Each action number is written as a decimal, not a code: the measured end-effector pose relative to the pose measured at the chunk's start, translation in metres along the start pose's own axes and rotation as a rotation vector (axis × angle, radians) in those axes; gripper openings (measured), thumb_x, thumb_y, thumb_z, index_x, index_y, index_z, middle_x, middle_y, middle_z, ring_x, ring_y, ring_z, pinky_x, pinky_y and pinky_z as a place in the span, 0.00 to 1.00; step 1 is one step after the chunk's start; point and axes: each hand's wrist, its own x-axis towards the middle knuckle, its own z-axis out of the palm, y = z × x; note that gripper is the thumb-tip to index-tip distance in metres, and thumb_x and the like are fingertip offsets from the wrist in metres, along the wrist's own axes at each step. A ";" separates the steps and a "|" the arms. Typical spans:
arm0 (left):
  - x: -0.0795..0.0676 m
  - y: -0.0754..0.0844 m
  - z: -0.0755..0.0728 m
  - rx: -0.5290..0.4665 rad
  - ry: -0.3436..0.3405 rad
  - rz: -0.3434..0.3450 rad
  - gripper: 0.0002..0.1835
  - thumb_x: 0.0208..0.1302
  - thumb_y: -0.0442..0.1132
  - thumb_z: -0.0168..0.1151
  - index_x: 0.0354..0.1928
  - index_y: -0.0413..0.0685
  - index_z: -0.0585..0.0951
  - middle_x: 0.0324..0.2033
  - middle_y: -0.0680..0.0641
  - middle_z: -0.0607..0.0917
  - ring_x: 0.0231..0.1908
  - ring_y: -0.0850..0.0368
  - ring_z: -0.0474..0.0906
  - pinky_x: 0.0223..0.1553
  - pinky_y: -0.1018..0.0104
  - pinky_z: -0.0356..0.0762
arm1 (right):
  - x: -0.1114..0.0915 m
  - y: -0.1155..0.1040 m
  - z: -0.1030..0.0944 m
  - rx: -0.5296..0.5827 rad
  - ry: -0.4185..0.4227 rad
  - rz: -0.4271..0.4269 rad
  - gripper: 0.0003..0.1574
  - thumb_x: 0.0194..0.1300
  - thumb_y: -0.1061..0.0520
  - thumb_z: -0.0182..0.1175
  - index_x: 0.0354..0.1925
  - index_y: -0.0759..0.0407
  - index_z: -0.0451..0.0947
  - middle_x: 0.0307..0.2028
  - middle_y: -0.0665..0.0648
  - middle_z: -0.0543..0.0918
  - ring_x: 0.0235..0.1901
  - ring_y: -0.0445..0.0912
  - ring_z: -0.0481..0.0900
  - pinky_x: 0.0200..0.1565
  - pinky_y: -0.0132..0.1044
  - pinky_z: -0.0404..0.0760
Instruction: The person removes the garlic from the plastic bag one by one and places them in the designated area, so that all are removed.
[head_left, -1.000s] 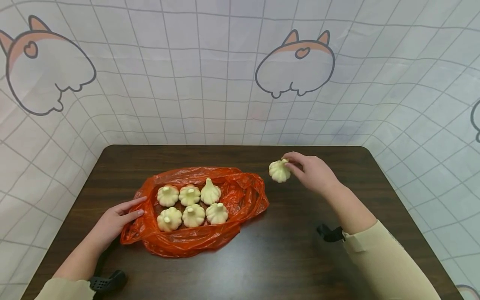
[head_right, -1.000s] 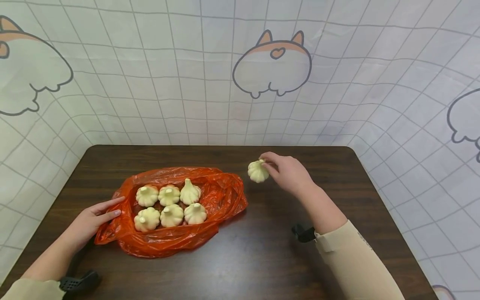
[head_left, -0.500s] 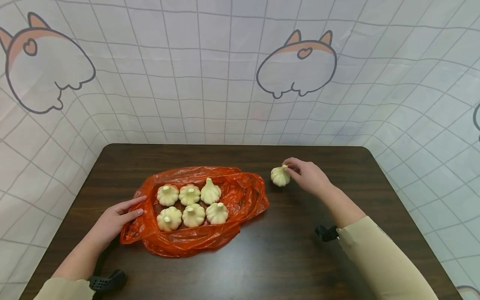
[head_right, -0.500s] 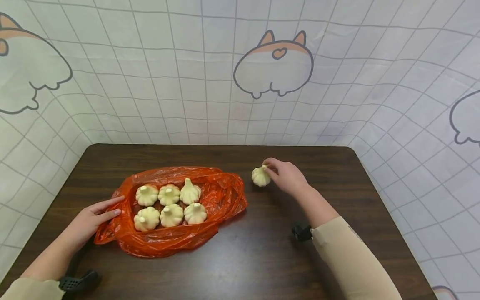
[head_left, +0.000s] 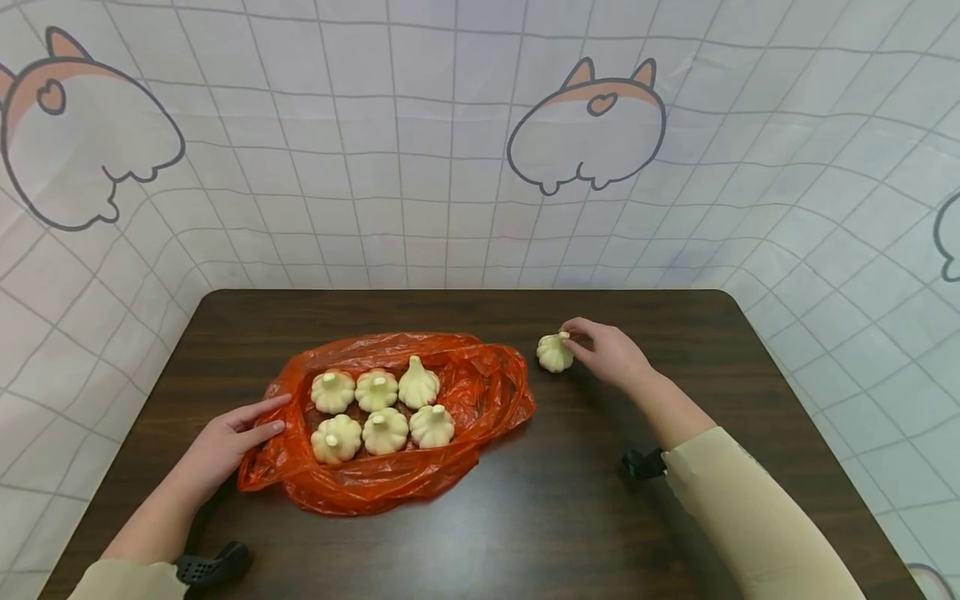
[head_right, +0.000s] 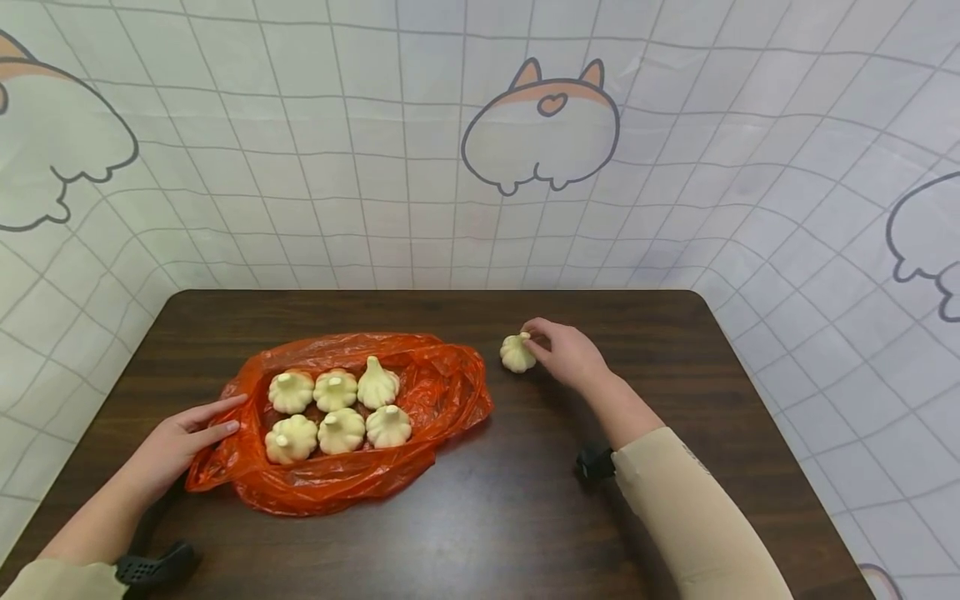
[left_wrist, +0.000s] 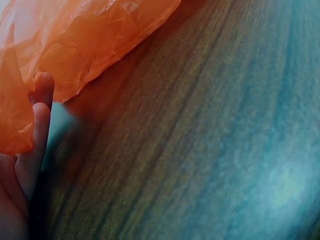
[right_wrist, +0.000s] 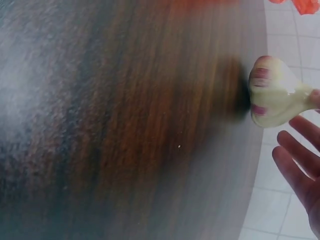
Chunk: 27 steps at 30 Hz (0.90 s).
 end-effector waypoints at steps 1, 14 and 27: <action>0.000 0.000 0.000 -0.004 -0.002 -0.001 0.38 0.69 0.60 0.58 0.74 0.48 0.66 0.73 0.31 0.58 0.71 0.30 0.54 0.56 0.49 0.76 | 0.000 0.000 0.000 0.001 0.001 -0.003 0.17 0.72 0.50 0.59 0.55 0.54 0.78 0.49 0.58 0.85 0.51 0.54 0.82 0.51 0.53 0.78; -0.001 -0.003 0.000 -0.012 0.005 0.008 0.37 0.69 0.59 0.58 0.74 0.49 0.65 0.73 0.31 0.59 0.70 0.31 0.55 0.52 0.61 0.79 | -0.006 0.003 -0.002 0.008 -0.018 -0.061 0.27 0.68 0.50 0.64 0.63 0.55 0.76 0.57 0.58 0.80 0.55 0.56 0.78 0.54 0.55 0.76; -0.001 -0.002 0.000 -0.018 0.004 0.017 0.38 0.69 0.60 0.58 0.74 0.48 0.65 0.73 0.32 0.58 0.71 0.31 0.54 0.54 0.57 0.79 | -0.008 0.003 -0.016 0.009 0.033 -0.120 0.29 0.64 0.49 0.69 0.62 0.54 0.78 0.57 0.56 0.80 0.57 0.55 0.76 0.58 0.55 0.74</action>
